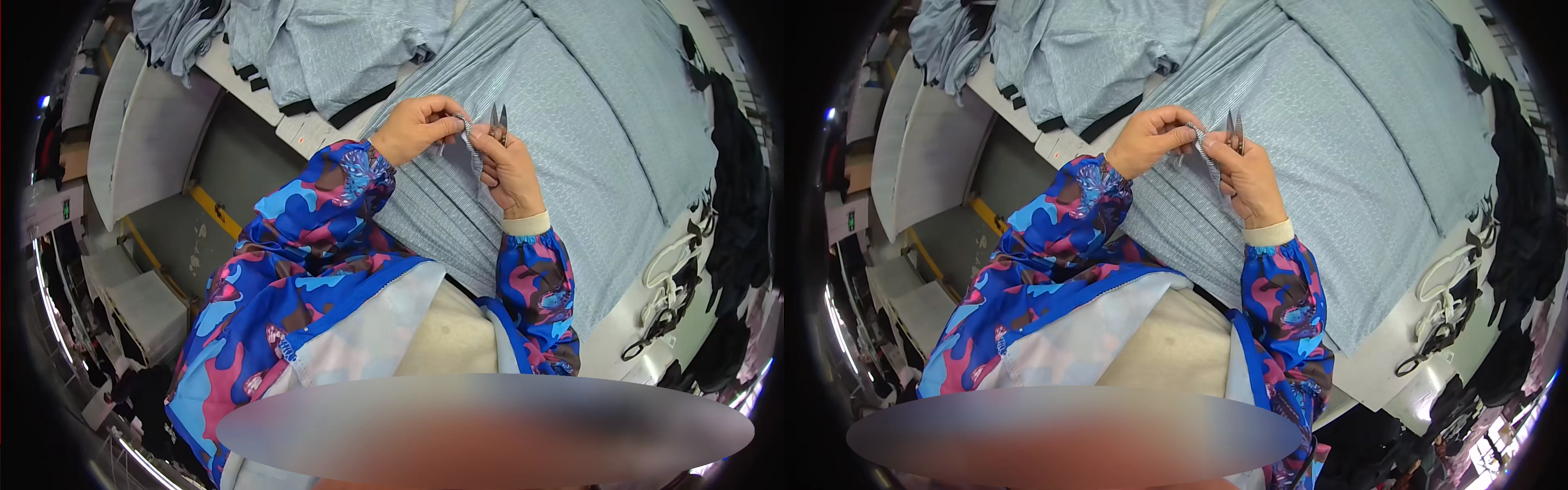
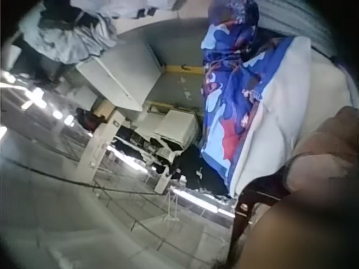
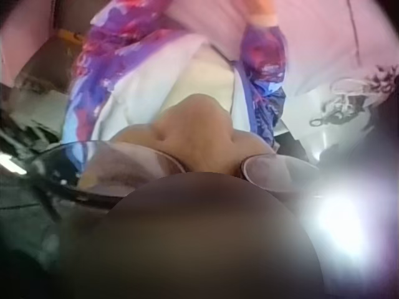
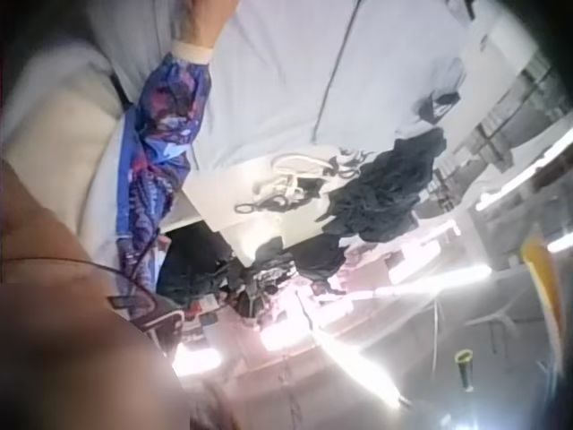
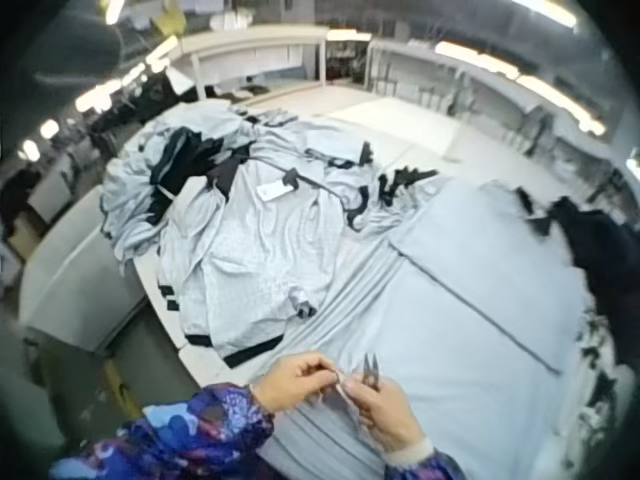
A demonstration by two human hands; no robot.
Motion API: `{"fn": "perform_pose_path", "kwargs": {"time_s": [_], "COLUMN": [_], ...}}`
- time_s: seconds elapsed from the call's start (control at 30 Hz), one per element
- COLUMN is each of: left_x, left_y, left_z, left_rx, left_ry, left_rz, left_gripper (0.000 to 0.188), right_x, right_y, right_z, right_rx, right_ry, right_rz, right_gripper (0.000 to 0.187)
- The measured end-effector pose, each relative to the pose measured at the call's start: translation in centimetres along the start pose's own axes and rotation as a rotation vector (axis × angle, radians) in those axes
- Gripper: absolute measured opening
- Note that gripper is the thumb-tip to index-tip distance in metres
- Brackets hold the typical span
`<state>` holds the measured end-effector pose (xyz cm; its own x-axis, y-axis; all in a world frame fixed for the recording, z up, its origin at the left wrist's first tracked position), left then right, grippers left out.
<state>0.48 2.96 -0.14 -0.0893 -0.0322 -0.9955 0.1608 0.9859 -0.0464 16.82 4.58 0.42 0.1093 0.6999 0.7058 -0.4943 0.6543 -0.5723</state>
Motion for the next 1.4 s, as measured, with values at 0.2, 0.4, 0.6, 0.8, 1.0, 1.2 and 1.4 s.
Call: {"fn": "perform_pose_path", "kwargs": {"time_s": [0.2,0.4,0.6,0.8,1.0,1.2,1.4], "left_x": [-0.4,-0.8,-0.8,-0.8,-0.5,-0.9,-0.6], "left_y": [1.0,1.1,0.8,0.6,0.5,0.5,0.4], "left_z": [2.2,2.9,3.3,3.9,4.2,4.3,4.6], "left_rx": [0.005,0.041,0.03,0.051,0.033,0.07,0.06], "left_ry": [-0.111,-0.124,-0.208,-0.157,-0.162,-0.169,-0.185], "left_rz": [-0.168,-0.148,-0.144,-0.098,-0.09,-0.078,-0.054], "left_gripper": [0.018,0.018,0.015,0.014,0.013,0.015,0.013], "right_x": [1.4,2.0,1.6,1.9,1.7,1.2,1.0], "right_y": [-2.0,-3.2,-3.2,-3.5,-3.6,-3.4,-3.6], "right_z": [-1.4,-1.7,-1.4,-0.6,-0.4,-0.9,-0.7], "right_rx": [-0.171,-0.283,-0.296,-0.332,-0.34,-0.276,-0.299], "right_ry": [-0.036,-0.477,-0.52,-0.643,-0.704,-0.57,-0.519], "right_rz": [-0.47,-0.657,-0.623,-0.725,-0.898,-0.889,-0.893], "right_gripper": [0.029,0.027,0.024,0.025,0.025,0.024,0.021]}}
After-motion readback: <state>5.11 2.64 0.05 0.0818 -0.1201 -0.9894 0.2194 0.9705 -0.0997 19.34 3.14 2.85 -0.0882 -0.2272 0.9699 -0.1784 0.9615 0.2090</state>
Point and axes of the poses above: each hand's wrist, its own y-axis towards the middle knuckle, its own z-axis out of the palm, x = y × z, the point moved 3 cm from there along y, towards the middle knuckle, and after that the axes turned 12 degrees about y, right-handed, at the moved point
